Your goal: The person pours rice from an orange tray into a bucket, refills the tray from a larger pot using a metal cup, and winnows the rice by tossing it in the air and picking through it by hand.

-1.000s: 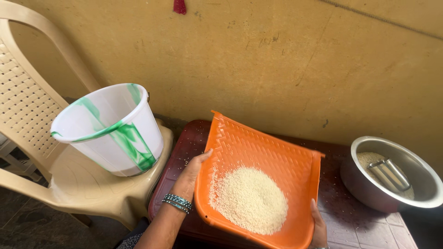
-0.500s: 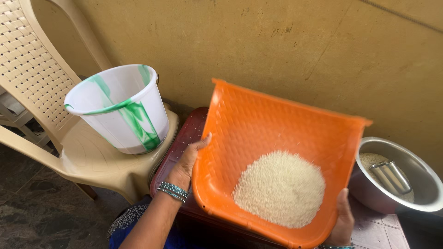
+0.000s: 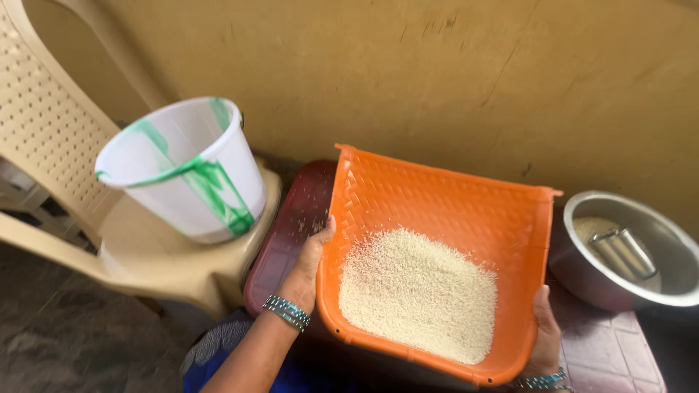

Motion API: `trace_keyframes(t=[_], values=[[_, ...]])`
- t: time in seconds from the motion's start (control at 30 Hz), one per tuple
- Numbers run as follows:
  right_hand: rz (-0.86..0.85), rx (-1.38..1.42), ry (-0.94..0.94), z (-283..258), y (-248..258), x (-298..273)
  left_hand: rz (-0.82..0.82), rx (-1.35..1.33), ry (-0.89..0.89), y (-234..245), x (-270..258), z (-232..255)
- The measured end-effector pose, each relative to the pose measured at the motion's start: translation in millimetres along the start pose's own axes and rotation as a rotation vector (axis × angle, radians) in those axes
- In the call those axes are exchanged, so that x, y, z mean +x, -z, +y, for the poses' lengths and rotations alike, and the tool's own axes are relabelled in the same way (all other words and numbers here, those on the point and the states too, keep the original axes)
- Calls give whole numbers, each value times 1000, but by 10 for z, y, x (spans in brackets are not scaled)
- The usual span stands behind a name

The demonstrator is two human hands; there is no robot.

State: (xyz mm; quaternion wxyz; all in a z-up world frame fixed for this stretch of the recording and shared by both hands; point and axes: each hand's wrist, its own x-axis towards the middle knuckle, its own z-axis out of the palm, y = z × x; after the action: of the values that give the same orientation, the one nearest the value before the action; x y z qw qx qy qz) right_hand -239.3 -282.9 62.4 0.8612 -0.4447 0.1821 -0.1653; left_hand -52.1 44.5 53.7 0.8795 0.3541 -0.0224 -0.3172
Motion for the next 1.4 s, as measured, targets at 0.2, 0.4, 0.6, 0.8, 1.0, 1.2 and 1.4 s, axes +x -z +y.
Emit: trace_keyframes(t=[0.2,0.4,0.6,0.8,1.0,1.2,1.4], values=[[-217,101,113,-55,-162,6,-29,-32,-81,10,-92,129],[8,-50,-40,116,-23,294,125,167,-250,360,-208,-388],[-188,27,101,-354,-194,136,-197,-42,-163,-228,-145,447],[35,-28,-30,587,135,-4,135,-101,9,426,-234,-326],[-73,-142,108,-138,-154,211,-28,-68,-30,-57,-39,163],[-324,-169,412,-658,-511,169,-197,301,-569,-975,-21,1309],[-55,-111,36,504,250,241,20,13,-73,469,-80,-137]])
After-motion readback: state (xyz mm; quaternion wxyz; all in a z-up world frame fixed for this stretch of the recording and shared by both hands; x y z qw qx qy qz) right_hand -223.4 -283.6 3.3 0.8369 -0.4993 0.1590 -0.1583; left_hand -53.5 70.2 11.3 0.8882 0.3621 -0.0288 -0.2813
